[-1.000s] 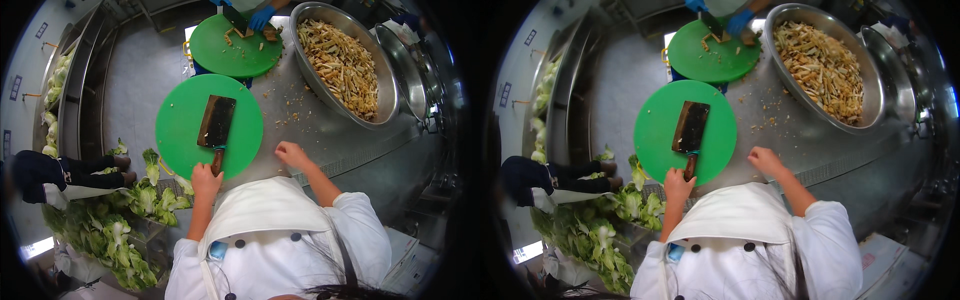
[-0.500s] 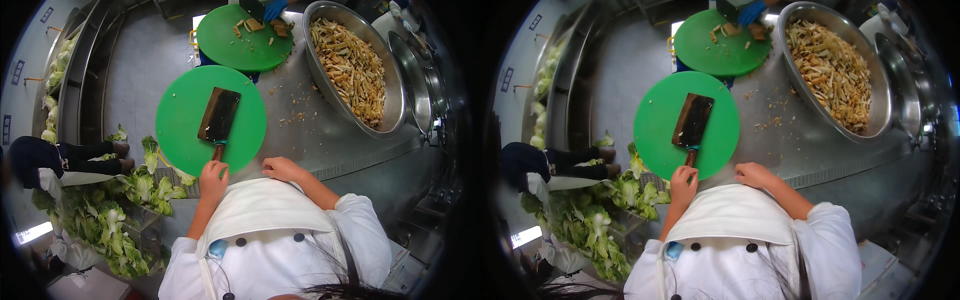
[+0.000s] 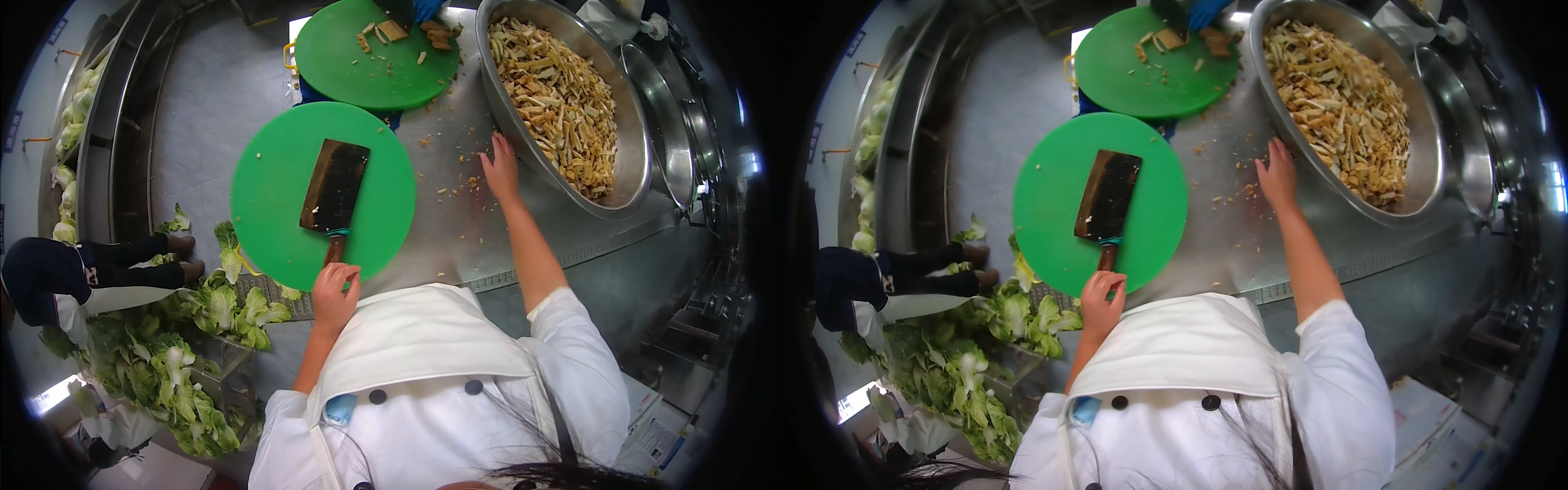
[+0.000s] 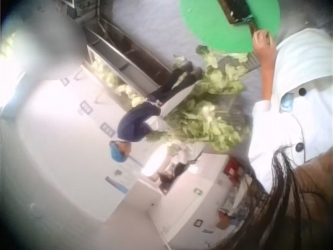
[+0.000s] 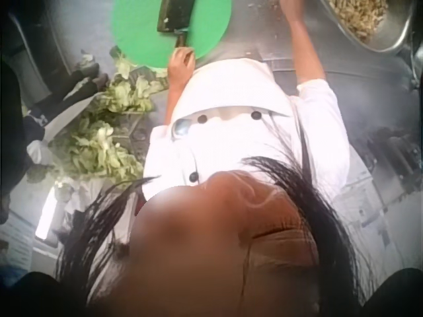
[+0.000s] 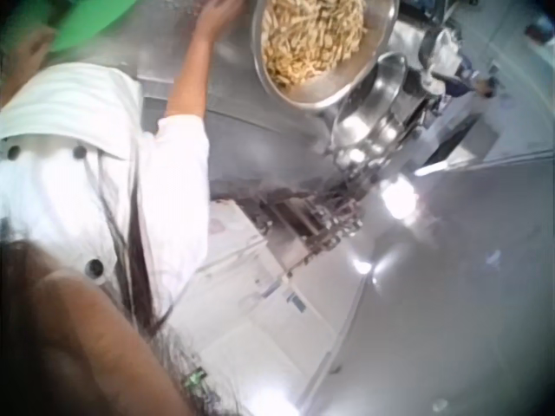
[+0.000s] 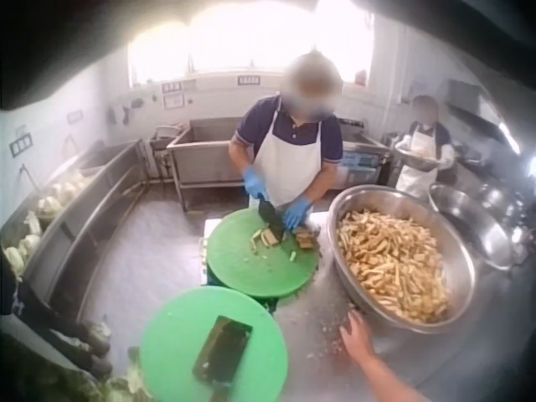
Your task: The person slices cooked tofu into strips on a green cutting board using a cleaver, then transfers the pieces into a large metal bowl. The person also handles leafy greens and moves a filled bowl of chopped tofu to a nearby surface.
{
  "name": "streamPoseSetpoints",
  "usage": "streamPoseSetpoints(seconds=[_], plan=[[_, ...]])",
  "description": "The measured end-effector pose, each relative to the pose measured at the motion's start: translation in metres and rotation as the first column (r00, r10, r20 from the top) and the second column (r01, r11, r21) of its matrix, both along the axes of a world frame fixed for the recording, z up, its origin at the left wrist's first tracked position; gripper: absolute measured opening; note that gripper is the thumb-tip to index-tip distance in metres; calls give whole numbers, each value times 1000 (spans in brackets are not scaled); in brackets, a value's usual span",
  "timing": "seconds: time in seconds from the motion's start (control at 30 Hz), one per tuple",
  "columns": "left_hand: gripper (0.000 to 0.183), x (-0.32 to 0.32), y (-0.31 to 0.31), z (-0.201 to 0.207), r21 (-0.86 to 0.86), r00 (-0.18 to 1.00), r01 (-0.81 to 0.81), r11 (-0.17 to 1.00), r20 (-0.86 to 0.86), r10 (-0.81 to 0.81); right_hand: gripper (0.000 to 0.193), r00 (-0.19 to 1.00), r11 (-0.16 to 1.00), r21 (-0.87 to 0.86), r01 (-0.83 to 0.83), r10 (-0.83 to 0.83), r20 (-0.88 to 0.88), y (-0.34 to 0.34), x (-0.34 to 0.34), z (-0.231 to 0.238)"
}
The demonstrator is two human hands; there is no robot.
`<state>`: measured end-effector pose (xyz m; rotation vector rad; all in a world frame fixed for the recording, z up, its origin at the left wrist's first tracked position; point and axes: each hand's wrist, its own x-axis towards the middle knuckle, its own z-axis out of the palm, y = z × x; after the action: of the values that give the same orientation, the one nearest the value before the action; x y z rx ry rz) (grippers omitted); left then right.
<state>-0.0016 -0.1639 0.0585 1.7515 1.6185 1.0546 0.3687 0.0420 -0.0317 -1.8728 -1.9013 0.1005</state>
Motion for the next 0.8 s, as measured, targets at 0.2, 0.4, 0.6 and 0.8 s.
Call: streamPoseSetpoints(seconds=[0.2, 0.4, 0.6, 0.8], plan=[[14, -1, 6, 0, 5, 1000, 23, 1000, -16, -22, 40, 985, 1000, -21, -3, 7, 170, 34, 13, -33], [13, -3, 9, -8, 9, 1000, -8, 1000, -21, 8, 23, 966, 985, 13, -174, 173, -193, -27, -13, -22], [12, 0, 18, -7, -20, 1000, 19, 1000, 0, -19, 31, 895, 994, -29, -106, 83, -439, -43, 7, -27], [12, -1, 24, -7, 5, 999, 43, 999, -9, -42, 37, 953, 923, -333, -192, 94, -289, -31, -14, 21]])
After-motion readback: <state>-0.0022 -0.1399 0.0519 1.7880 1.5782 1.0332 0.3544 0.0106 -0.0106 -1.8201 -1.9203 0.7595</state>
